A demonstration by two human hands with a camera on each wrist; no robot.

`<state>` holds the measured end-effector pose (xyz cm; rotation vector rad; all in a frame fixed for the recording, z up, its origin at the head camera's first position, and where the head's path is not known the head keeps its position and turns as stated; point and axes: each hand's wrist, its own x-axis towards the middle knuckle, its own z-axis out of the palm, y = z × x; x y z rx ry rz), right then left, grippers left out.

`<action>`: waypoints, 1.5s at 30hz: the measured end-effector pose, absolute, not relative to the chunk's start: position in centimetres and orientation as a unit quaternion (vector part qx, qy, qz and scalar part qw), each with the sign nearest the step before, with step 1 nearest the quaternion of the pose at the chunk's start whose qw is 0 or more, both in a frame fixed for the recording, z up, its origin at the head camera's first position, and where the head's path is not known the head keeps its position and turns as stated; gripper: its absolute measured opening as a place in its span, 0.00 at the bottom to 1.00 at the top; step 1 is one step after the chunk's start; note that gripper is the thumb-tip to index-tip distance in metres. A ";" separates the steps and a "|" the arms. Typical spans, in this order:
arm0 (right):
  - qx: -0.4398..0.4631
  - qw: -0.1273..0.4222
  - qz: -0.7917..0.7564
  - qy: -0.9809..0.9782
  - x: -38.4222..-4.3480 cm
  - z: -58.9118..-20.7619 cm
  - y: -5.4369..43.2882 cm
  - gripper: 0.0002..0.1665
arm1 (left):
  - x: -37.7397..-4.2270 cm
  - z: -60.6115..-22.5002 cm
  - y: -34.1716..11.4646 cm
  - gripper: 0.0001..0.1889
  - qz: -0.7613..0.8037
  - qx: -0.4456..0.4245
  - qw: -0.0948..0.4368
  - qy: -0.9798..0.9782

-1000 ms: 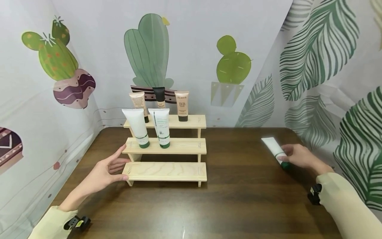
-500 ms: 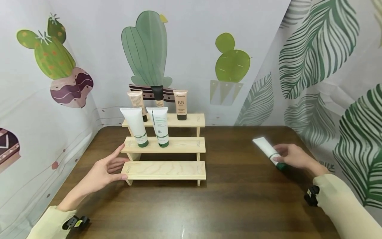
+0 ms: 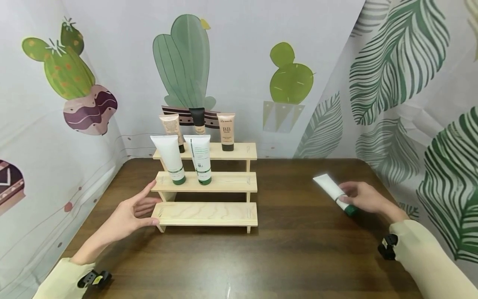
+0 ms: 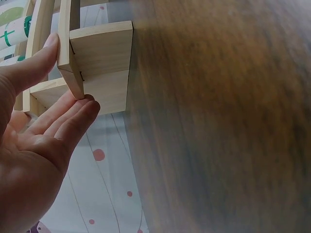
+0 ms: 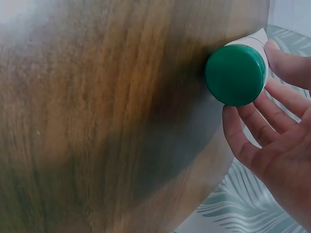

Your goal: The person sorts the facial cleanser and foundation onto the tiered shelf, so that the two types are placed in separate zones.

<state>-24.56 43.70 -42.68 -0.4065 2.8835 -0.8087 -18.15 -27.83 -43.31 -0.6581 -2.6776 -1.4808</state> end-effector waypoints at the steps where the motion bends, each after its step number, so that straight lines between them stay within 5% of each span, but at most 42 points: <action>1: -0.134 0.060 -0.271 0.951 -24.5 -42.7 43.6 0.29 | -18.2 -43.3 -27.8 0.59 -0.473 -0.212 0.007 -0.855; 26: -0.172 0.055 -0.290 0.940 -24.0 -42.4 42.1 0.24 | -18.6 -43.6 -27.8 0.60 -0.474 -0.223 0.013 -0.852; 45: -0.189 0.159 -0.320 0.915 -25.8 -41.5 41.4 0.33 | -18.4 -43.7 -28.0 0.61 -0.471 -0.219 0.014 -0.855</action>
